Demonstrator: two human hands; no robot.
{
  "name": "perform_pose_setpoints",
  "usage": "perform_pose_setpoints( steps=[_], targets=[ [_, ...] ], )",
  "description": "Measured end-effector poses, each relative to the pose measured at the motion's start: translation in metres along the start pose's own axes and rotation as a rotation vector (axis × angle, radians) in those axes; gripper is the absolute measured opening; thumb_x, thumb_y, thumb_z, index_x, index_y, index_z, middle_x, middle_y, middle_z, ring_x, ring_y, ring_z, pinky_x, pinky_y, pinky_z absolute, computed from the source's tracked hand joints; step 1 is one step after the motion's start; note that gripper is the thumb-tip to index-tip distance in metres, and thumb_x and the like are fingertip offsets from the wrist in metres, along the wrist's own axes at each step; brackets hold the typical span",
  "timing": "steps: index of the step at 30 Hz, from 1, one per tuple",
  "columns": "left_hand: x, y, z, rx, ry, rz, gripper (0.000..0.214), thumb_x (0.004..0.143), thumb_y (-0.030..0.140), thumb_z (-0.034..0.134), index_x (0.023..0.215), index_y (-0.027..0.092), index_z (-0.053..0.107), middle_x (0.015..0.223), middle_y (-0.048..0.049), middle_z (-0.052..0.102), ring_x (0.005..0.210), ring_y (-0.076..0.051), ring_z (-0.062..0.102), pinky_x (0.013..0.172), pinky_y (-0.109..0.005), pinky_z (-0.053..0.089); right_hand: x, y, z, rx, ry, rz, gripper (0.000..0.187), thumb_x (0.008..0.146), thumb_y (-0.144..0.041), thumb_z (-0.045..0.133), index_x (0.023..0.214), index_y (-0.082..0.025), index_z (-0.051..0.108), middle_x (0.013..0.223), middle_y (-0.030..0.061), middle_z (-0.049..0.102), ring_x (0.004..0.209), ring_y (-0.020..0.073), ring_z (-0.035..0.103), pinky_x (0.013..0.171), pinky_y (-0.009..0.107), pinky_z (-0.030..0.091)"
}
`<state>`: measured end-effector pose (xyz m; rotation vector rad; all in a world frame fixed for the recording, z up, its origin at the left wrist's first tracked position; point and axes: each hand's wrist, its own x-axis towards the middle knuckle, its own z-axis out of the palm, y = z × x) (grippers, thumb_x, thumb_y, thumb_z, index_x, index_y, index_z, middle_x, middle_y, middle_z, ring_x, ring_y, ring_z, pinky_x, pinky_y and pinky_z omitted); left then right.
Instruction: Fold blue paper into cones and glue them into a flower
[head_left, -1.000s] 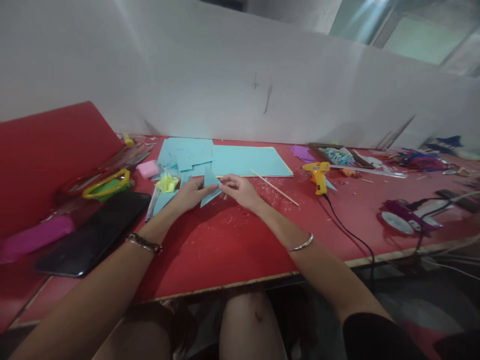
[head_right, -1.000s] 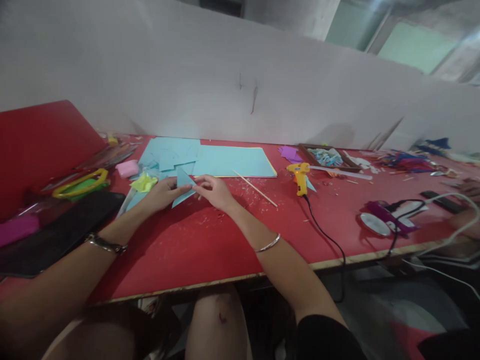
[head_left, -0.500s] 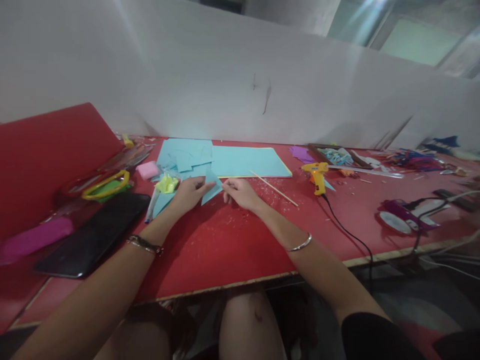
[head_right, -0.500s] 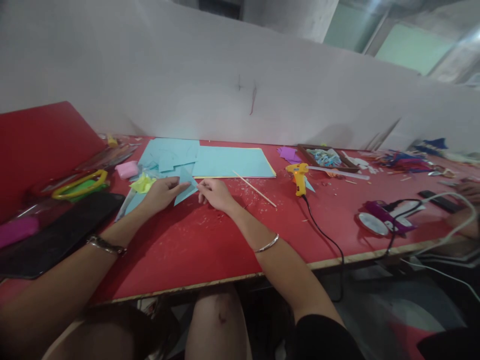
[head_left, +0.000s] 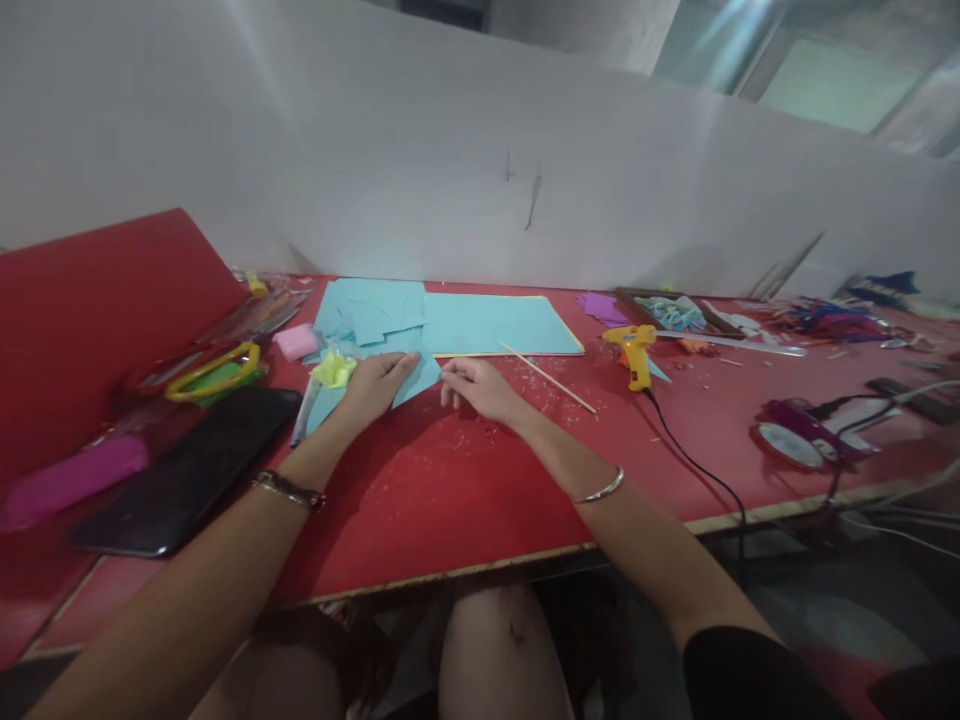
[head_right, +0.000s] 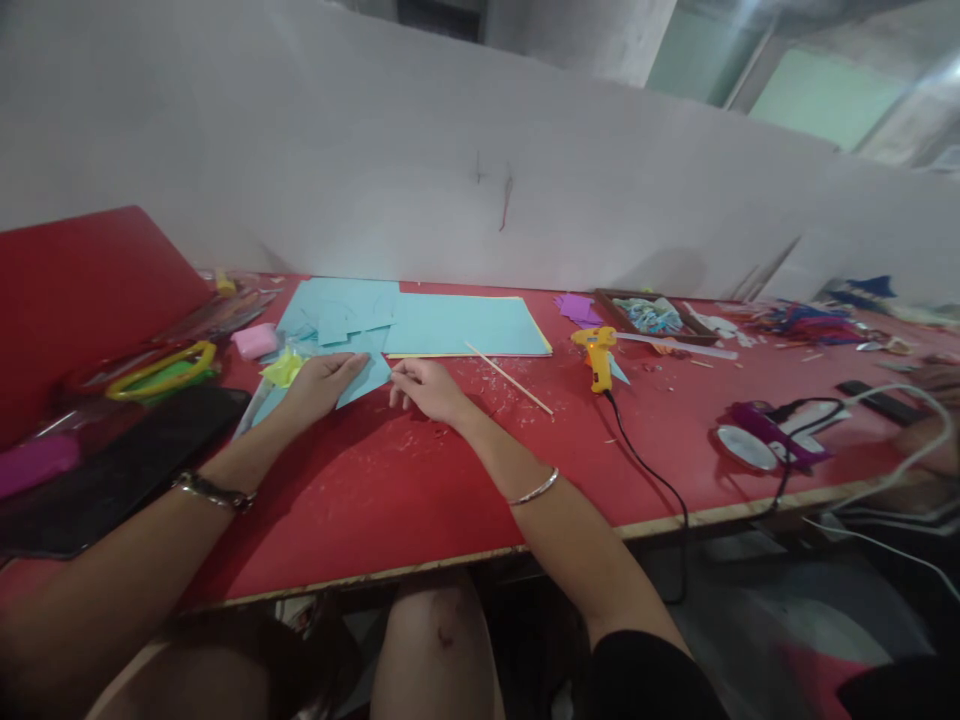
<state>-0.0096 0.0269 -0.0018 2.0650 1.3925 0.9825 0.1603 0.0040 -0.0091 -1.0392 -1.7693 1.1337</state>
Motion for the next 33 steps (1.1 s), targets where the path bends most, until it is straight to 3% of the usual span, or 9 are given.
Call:
perform_pose_setpoints(
  steps=[8,17,22,25,28,33],
  targets=[
    [0.000,-0.001,-0.001,-0.024,-0.025,-0.019,0.036,0.073,0.047,0.037,0.051,0.018,0.037,0.050,0.0040,0.028,0.052,-0.009,0.029,0.048,-0.022,0.024,-0.002,0.002,-0.002,-0.050,0.036,-0.022,0.015,0.080,-0.026,0.045,0.068,-0.017,0.048,0.059,0.0009,0.060,0.046,0.0073,0.049,0.047,0.022,0.038],
    [-0.002,0.004,-0.002,-0.111,-0.074,-0.022,0.035,0.071,0.043,0.043,0.048,0.018,0.035,0.046,0.0043,0.029,0.049,-0.008,0.029,0.047,-0.022,0.025,-0.001,0.005,-0.002,-0.038,0.129,-0.039,0.014,0.073,-0.026,0.047,0.062,-0.018,0.044,0.049,-0.0049,0.049,0.045,0.0062,0.044,0.046,0.019,0.035],
    [-0.004,0.005,-0.003,-0.207,-0.103,-0.005,0.035,0.069,0.042,0.046,0.046,0.018,0.036,0.046,0.0038,0.032,0.048,-0.009,0.031,0.046,-0.022,0.026,0.000,0.006,-0.002,-0.234,0.196,-0.132,0.014,0.071,-0.023,0.045,0.058,-0.018,0.044,0.053,-0.0043,0.045,0.050,0.0072,0.040,0.051,0.021,0.033],
    [-0.003,0.005,-0.002,-0.243,-0.095,-0.050,0.035,0.070,0.042,0.046,0.047,0.018,0.039,0.044,0.0039,0.033,0.046,-0.009,0.031,0.045,-0.023,0.025,0.000,0.004,-0.002,-0.307,0.246,-0.202,0.003,0.070,-0.020,0.045,0.069,-0.019,0.047,0.059,-0.0043,0.045,0.053,0.0076,0.039,0.053,0.022,0.033],
    [-0.004,0.006,-0.002,-0.257,-0.070,-0.124,0.037,0.074,0.042,0.044,0.046,0.017,0.042,0.040,0.0041,0.035,0.041,-0.008,0.031,0.043,-0.023,0.024,-0.001,0.001,-0.001,-0.252,0.251,-0.269,0.020,0.069,-0.016,0.045,0.088,-0.021,0.047,0.068,-0.0040,0.048,0.054,0.0074,0.042,0.056,0.021,0.037],
    [-0.005,0.010,-0.004,-0.315,-0.066,-0.201,0.041,0.075,0.041,0.043,0.042,0.017,0.042,0.037,0.0036,0.039,0.038,-0.008,0.034,0.043,-0.022,0.028,-0.002,-0.001,-0.001,-0.198,0.188,-0.350,0.022,0.069,-0.011,0.044,0.087,-0.019,0.052,0.083,0.0002,0.056,0.070,0.0096,0.052,0.071,0.025,0.044]
  ],
)
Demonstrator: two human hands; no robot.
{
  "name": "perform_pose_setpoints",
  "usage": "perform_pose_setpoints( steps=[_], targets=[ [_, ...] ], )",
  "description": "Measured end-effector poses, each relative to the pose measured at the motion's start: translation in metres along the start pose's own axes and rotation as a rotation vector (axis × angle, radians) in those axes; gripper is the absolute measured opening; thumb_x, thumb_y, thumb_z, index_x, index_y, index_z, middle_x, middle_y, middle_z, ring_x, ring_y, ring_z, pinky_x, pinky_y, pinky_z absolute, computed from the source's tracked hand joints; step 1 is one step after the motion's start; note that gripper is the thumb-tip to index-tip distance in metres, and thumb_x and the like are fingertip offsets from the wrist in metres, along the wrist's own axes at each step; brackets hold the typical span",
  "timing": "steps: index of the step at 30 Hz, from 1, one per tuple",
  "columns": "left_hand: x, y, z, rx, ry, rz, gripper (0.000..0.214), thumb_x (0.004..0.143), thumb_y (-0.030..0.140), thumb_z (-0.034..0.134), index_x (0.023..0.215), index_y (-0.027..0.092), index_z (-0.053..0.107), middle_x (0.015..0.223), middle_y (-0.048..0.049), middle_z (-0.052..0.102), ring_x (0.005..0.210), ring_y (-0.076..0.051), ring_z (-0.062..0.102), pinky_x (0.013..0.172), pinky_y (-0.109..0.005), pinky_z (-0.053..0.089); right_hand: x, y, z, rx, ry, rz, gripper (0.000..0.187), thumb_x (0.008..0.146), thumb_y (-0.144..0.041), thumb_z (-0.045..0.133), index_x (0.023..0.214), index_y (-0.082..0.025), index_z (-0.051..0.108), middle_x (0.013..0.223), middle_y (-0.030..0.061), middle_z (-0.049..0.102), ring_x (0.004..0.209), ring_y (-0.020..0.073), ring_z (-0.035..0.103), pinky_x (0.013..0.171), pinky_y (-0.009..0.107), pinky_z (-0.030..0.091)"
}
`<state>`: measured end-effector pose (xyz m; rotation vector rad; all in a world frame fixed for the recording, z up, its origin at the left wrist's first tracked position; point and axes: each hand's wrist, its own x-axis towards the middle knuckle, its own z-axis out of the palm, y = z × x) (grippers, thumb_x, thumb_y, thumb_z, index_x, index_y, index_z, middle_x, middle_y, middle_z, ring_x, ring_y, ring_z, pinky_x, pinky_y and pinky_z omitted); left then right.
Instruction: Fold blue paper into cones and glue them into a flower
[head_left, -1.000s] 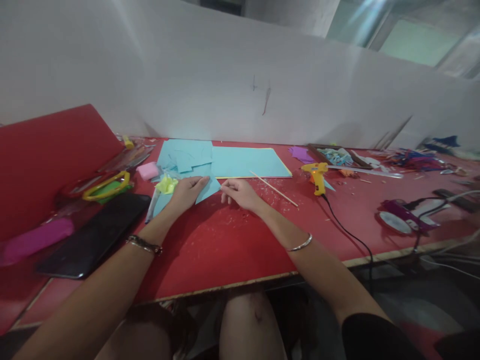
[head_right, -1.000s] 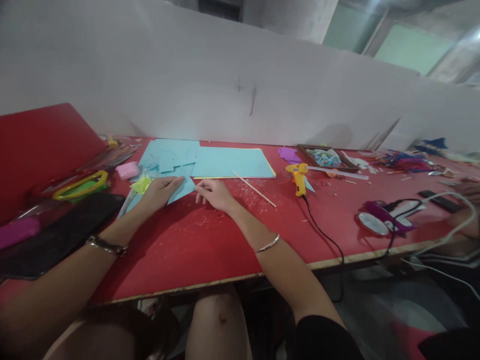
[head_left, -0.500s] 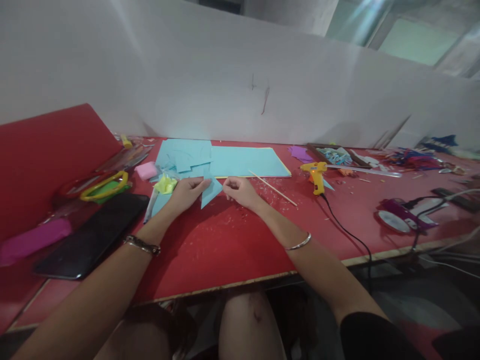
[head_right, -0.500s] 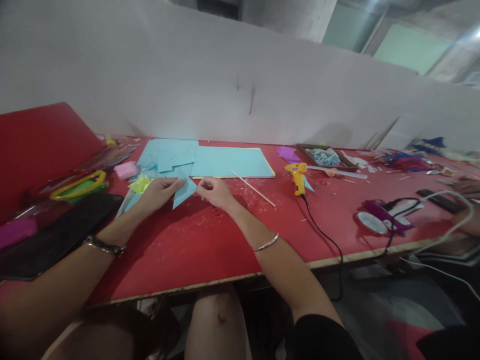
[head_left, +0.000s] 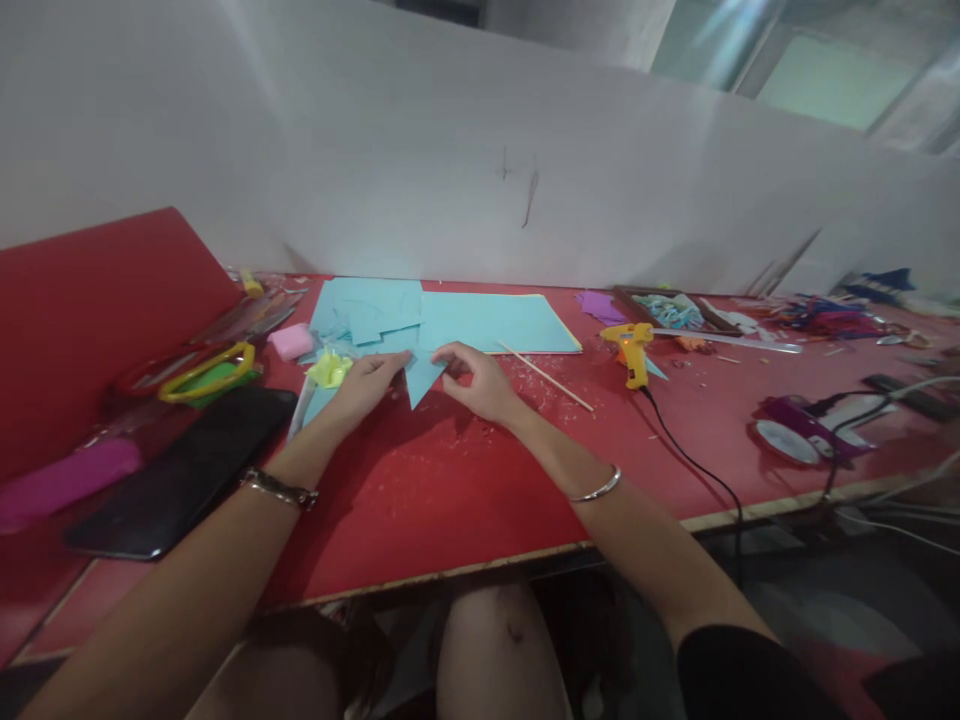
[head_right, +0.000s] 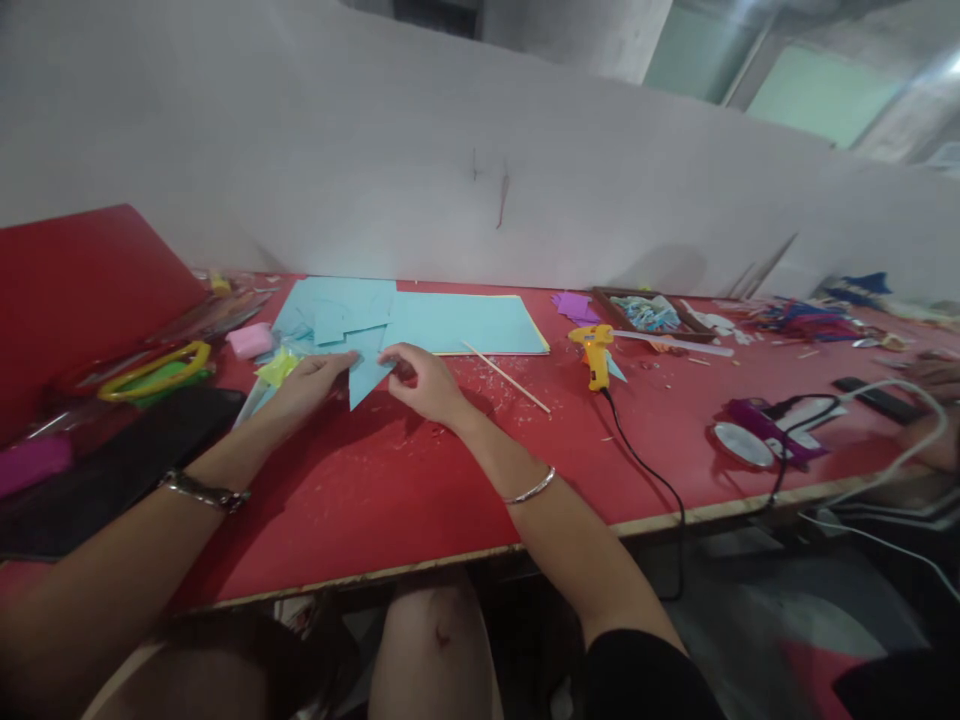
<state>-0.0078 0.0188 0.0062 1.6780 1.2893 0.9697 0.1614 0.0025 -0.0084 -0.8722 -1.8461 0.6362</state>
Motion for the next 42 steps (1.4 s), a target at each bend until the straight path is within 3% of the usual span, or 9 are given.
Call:
perform_pose_setpoints(
  steps=[9,15,18,25,31,35,42],
  targets=[
    [0.000,-0.003,0.000,-0.003,-0.048,0.035,0.036,0.072,0.044,0.047,0.049,0.016,0.048,0.042,0.0038,0.043,0.045,-0.009,0.039,0.049,-0.022,0.032,0.001,0.002,-0.003,0.095,-0.023,0.065,0.013,0.074,-0.024,0.054,0.085,-0.020,0.060,0.094,0.0034,0.063,0.086,0.0127,0.057,0.081,0.029,0.045],
    [0.004,-0.008,0.000,-0.004,0.029,0.044,0.033,0.069,0.044,0.050,0.052,0.015,0.053,0.044,0.0041,0.043,0.048,-0.009,0.039,0.050,-0.022,0.033,0.000,-0.003,-0.005,0.077,-0.052,0.093,0.014,0.074,-0.029,0.058,0.085,-0.023,0.064,0.097,0.0027,0.063,0.089,0.0145,0.056,0.083,0.032,0.043],
    [0.006,-0.008,-0.001,-0.039,-0.055,0.057,0.034,0.070,0.043,0.047,0.053,0.015,0.055,0.045,0.0021,0.047,0.046,-0.010,0.040,0.048,-0.022,0.033,0.001,0.000,-0.004,0.090,-0.034,0.112,0.012,0.074,-0.031,0.057,0.081,-0.024,0.065,0.093,0.0025,0.063,0.091,0.0149,0.055,0.084,0.033,0.042],
    [0.002,-0.003,-0.001,0.063,-0.159,0.143,0.033,0.073,0.032,0.038,0.059,0.015,0.062,0.042,0.0028,0.043,0.045,-0.009,0.040,0.050,-0.022,0.032,0.003,0.007,-0.001,0.179,0.066,0.193,0.019,0.072,-0.036,0.056,0.065,-0.018,0.054,0.065,-0.0007,0.056,0.063,0.0104,0.051,0.064,0.026,0.043],
    [0.003,-0.006,-0.002,0.103,-0.278,0.172,0.037,0.075,0.039,0.037,0.062,0.015,0.062,0.046,0.0020,0.045,0.049,-0.010,0.041,0.054,-0.023,0.033,0.003,0.007,-0.001,0.238,0.081,0.241,0.022,0.071,-0.038,0.055,0.067,-0.018,0.047,0.061,-0.0035,0.051,0.056,0.0078,0.048,0.057,0.022,0.041],
    [0.003,-0.005,-0.002,0.128,-0.283,0.175,0.035,0.072,0.040,0.041,0.059,0.015,0.061,0.045,0.0019,0.045,0.048,-0.010,0.040,0.052,-0.023,0.032,0.003,0.007,0.001,0.224,0.072,0.263,0.020,0.073,-0.036,0.052,0.069,-0.020,0.041,0.055,-0.0067,0.047,0.047,0.0061,0.044,0.047,0.020,0.036],
    [0.003,-0.005,0.000,0.071,-0.283,0.131,0.036,0.073,0.038,0.038,0.058,0.015,0.061,0.046,0.0009,0.048,0.048,-0.010,0.042,0.052,-0.023,0.033,0.002,0.009,0.003,0.158,0.061,0.225,0.015,0.077,-0.031,0.048,0.070,-0.020,0.039,0.053,-0.0077,0.046,0.046,0.0059,0.043,0.048,0.019,0.035]
  ],
)
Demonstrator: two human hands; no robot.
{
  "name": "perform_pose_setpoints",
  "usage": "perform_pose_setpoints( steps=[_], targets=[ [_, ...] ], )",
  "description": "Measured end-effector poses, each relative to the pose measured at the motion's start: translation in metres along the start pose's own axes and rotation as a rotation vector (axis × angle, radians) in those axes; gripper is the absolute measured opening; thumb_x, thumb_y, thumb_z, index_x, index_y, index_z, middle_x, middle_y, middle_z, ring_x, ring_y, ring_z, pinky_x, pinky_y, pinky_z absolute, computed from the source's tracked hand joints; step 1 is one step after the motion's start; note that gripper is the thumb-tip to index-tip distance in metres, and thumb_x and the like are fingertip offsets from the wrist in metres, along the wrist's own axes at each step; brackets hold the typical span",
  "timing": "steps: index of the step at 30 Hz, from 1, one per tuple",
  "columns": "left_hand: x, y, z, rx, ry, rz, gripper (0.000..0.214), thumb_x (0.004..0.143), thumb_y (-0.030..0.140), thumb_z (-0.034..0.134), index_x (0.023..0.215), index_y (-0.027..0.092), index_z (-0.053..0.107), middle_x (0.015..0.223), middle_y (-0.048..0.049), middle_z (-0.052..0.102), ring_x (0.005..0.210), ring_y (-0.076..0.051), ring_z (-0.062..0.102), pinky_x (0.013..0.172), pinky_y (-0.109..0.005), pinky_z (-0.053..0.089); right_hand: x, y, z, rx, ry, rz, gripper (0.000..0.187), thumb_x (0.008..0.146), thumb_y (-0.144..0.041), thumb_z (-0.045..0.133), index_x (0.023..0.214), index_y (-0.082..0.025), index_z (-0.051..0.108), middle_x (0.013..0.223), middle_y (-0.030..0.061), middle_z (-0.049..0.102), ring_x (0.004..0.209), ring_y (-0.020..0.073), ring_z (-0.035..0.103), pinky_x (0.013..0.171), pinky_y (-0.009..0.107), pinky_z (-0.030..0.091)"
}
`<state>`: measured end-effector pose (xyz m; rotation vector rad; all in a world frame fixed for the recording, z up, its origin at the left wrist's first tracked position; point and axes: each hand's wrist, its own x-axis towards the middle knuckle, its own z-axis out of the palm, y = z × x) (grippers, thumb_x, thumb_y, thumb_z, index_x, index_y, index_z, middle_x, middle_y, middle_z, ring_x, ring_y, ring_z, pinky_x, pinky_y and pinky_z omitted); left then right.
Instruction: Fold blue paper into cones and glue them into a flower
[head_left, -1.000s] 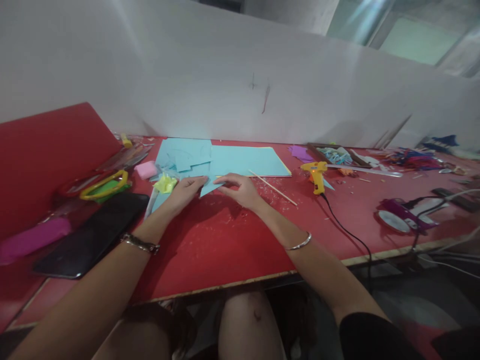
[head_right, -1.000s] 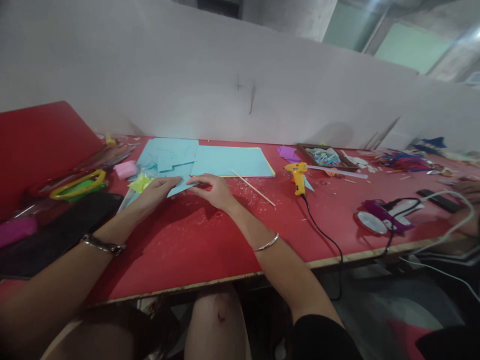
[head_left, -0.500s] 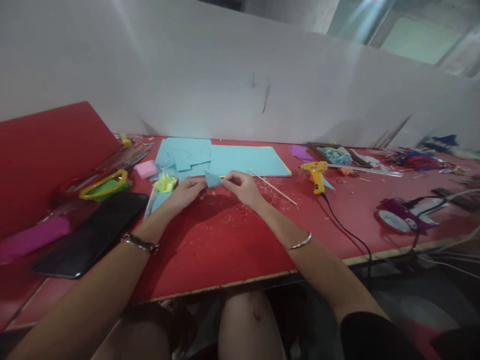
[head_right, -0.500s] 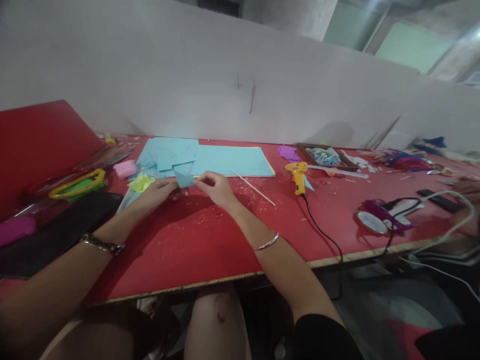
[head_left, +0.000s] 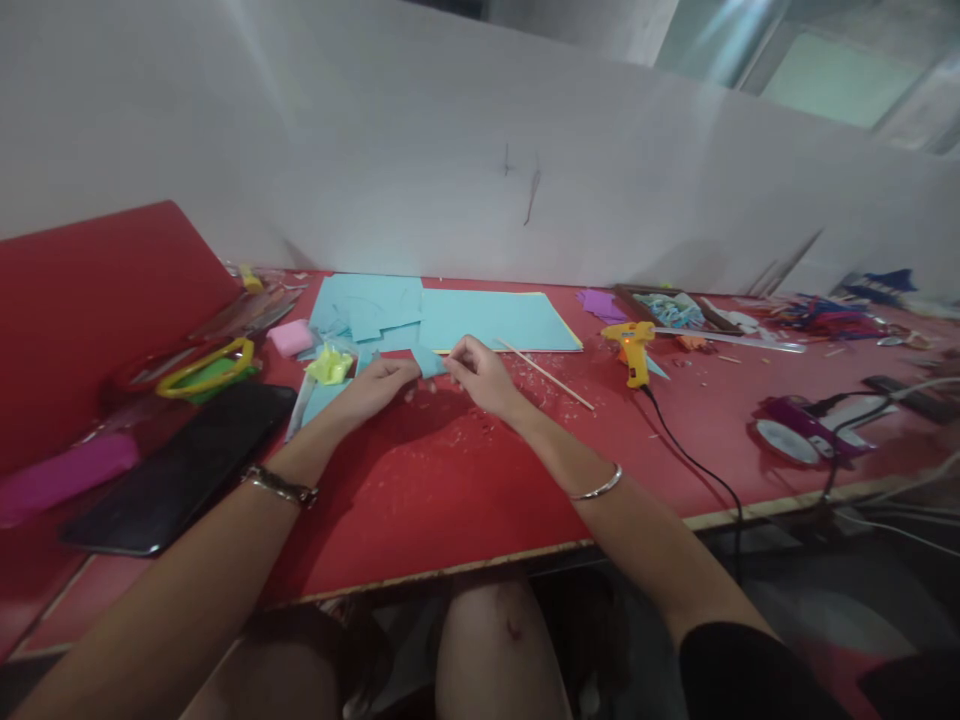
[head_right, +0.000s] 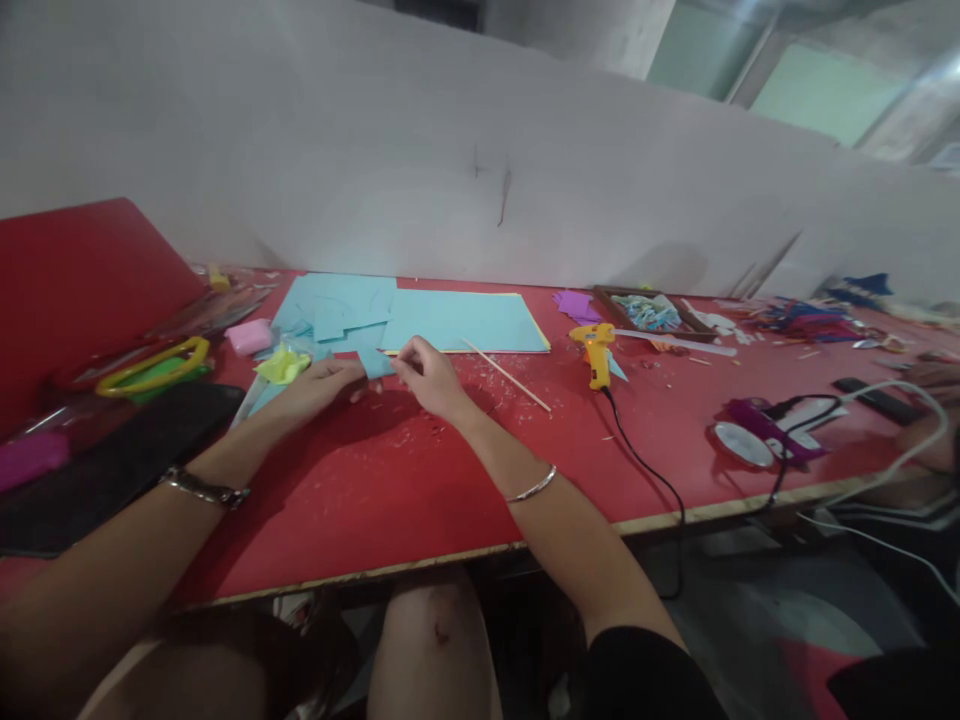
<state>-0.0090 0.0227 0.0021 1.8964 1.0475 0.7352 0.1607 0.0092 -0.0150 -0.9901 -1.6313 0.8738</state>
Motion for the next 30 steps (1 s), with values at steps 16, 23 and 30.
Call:
perform_pose_setpoints(
  steps=[16,23,30],
  targets=[
    [0.0015,0.0005,0.0026,0.166,0.028,-0.007,0.035,0.070,0.045,0.051,0.055,0.014,0.057,0.043,0.0036,0.044,0.041,-0.007,0.037,0.040,-0.019,0.026,-0.0054,-0.0048,0.0043,-0.127,-0.119,-0.071,0.008,0.082,-0.023,0.041,0.076,-0.020,0.037,0.055,-0.0071,0.046,0.049,0.0071,0.046,0.054,0.021,0.037],
    [0.0007,-0.0015,0.0024,0.185,0.030,0.038,0.037,0.074,0.042,0.048,0.050,0.014,0.052,0.040,0.0031,0.046,0.037,-0.005,0.038,0.038,-0.018,0.027,-0.0036,-0.0001,0.0046,-0.041,-0.107,-0.060,0.009,0.079,-0.023,0.046,0.081,-0.020,0.038,0.056,-0.0078,0.047,0.048,0.0065,0.046,0.051,0.020,0.037],
    [-0.0002,-0.0028,0.0038,0.157,0.034,0.010,0.036,0.074,0.045,0.048,0.053,0.016,0.048,0.040,0.0033,0.050,0.033,-0.006,0.041,0.036,-0.017,0.031,-0.0022,-0.0001,0.0036,0.022,-0.146,0.013,0.013,0.076,-0.023,0.051,0.084,-0.019,0.041,0.057,-0.0076,0.050,0.049,0.0065,0.047,0.052,0.020,0.039]
  ],
)
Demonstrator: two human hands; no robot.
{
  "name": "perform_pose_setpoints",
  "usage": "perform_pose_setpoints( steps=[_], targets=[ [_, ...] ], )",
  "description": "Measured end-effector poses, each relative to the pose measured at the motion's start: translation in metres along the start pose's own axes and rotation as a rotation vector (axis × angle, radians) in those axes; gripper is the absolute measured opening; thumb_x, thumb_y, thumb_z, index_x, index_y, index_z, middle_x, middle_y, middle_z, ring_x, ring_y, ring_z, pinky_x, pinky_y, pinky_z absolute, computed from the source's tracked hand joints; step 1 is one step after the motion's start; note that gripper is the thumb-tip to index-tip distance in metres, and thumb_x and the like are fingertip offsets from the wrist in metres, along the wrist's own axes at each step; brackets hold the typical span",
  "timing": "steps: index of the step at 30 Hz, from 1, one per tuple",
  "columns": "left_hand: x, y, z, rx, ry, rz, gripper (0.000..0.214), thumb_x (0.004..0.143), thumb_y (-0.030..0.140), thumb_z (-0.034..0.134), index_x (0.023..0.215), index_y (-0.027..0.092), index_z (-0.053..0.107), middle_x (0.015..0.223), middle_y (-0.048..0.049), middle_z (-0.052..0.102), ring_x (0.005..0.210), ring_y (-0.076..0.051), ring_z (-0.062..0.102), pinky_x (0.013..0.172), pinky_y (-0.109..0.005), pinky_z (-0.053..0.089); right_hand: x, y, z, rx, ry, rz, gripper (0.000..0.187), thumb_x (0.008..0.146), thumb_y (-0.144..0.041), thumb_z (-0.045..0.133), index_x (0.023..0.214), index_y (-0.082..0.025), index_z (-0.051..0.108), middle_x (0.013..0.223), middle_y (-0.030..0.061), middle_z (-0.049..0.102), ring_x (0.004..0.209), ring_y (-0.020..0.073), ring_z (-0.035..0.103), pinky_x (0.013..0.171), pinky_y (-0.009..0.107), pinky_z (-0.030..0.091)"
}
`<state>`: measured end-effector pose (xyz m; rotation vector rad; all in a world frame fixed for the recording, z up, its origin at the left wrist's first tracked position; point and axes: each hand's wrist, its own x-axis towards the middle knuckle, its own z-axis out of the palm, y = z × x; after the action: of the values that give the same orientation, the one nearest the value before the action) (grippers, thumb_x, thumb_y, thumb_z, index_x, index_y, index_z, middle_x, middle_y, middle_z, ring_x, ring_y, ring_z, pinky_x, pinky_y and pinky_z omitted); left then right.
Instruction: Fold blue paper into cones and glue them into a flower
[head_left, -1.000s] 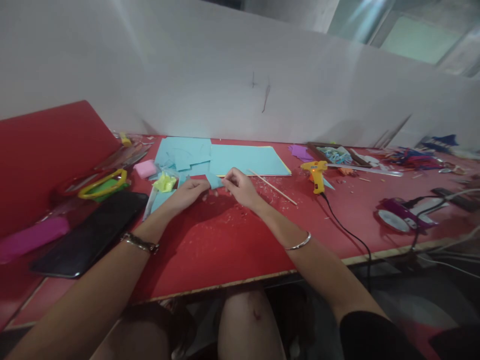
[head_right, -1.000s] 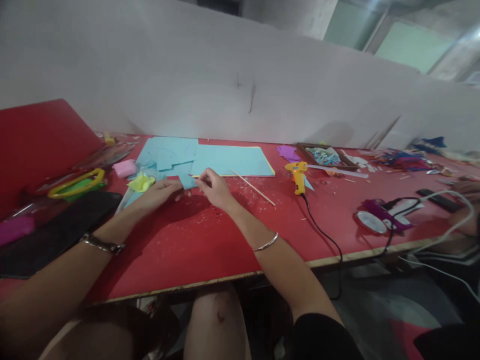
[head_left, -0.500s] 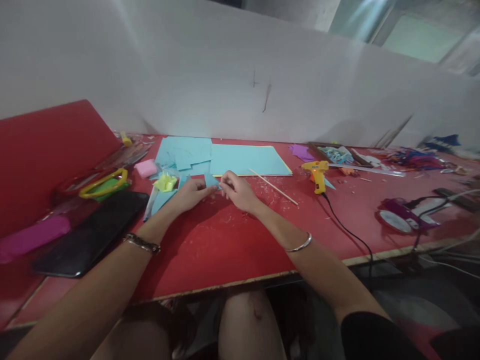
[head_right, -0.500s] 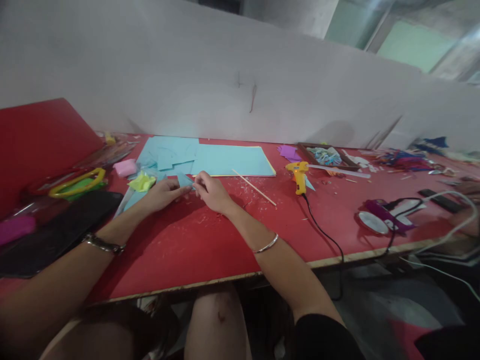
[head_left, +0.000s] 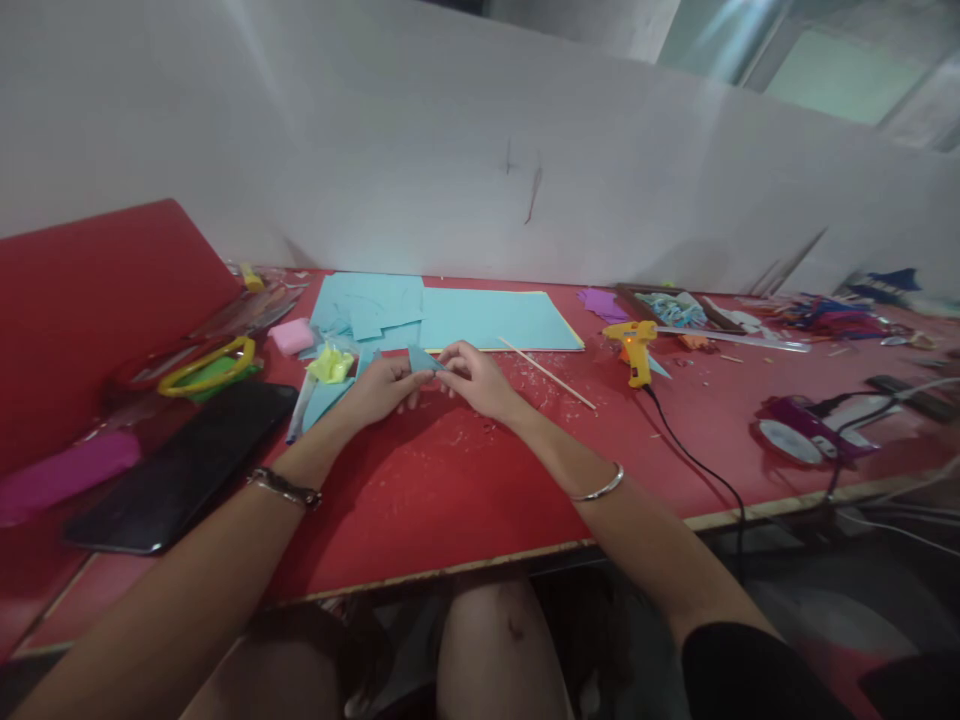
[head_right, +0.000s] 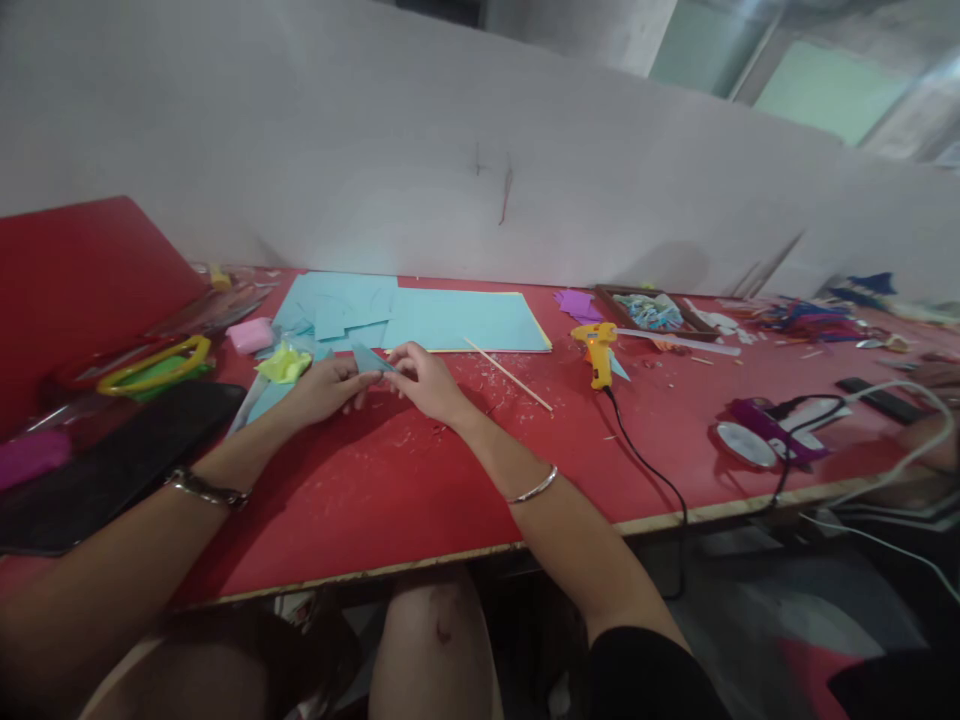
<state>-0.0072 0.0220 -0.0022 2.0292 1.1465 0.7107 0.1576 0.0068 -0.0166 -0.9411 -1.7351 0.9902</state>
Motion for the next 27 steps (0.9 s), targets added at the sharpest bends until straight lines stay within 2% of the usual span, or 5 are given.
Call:
perform_pose_setpoints(
  steps=[3,10,18,23,27],
  targets=[
    [0.000,0.000,0.000,0.033,0.020,-0.005,0.040,0.073,0.047,0.049,0.048,0.016,0.047,0.037,0.0032,0.048,0.033,-0.006,0.041,0.036,-0.017,0.031,-0.001,-0.004,0.000,-0.029,-0.010,0.048,0.007,0.079,-0.022,0.048,0.078,-0.018,0.042,0.051,-0.0081,0.048,0.044,0.0056,0.042,0.046,0.018,0.034],
    [0.000,0.000,-0.002,0.085,0.040,0.028,0.046,0.073,0.047,0.046,0.040,0.016,0.046,0.035,0.0024,0.045,0.034,-0.005,0.036,0.038,-0.018,0.028,-0.005,-0.012,-0.001,-0.109,-0.060,0.048,0.014,0.083,-0.023,0.041,0.070,-0.018,0.043,0.045,-0.0088,0.040,0.040,0.0043,0.035,0.044,0.017,0.028],
    [0.003,-0.004,0.001,-0.014,0.124,0.062,0.034,0.067,0.046,0.051,0.065,0.013,0.057,0.059,0.0001,0.057,0.053,-0.010,0.046,0.049,-0.021,0.036,-0.006,-0.010,-0.002,-0.105,-0.173,0.053,0.015,0.084,-0.024,0.040,0.076,-0.016,0.049,0.052,-0.0071,0.033,0.048,0.0058,0.030,0.049,0.019,0.025],
    [0.003,-0.004,0.000,-0.010,0.096,0.090,0.032,0.071,0.045,0.048,0.067,0.014,0.056,0.057,0.0020,0.052,0.051,-0.009,0.043,0.048,-0.020,0.034,-0.004,-0.009,-0.002,-0.098,-0.200,0.044,0.015,0.083,-0.025,0.040,0.073,-0.016,0.047,0.056,-0.0061,0.033,0.052,0.0066,0.030,0.052,0.020,0.026],
    [0.002,-0.002,-0.001,0.038,0.108,0.117,0.037,0.075,0.046,0.042,0.055,0.015,0.050,0.049,0.0039,0.043,0.048,-0.008,0.038,0.047,-0.020,0.032,-0.005,-0.012,0.001,-0.118,-0.226,0.038,0.020,0.083,-0.027,0.041,0.065,-0.017,0.040,0.055,-0.0065,0.031,0.052,0.0065,0.029,0.052,0.021,0.024]
  ],
)
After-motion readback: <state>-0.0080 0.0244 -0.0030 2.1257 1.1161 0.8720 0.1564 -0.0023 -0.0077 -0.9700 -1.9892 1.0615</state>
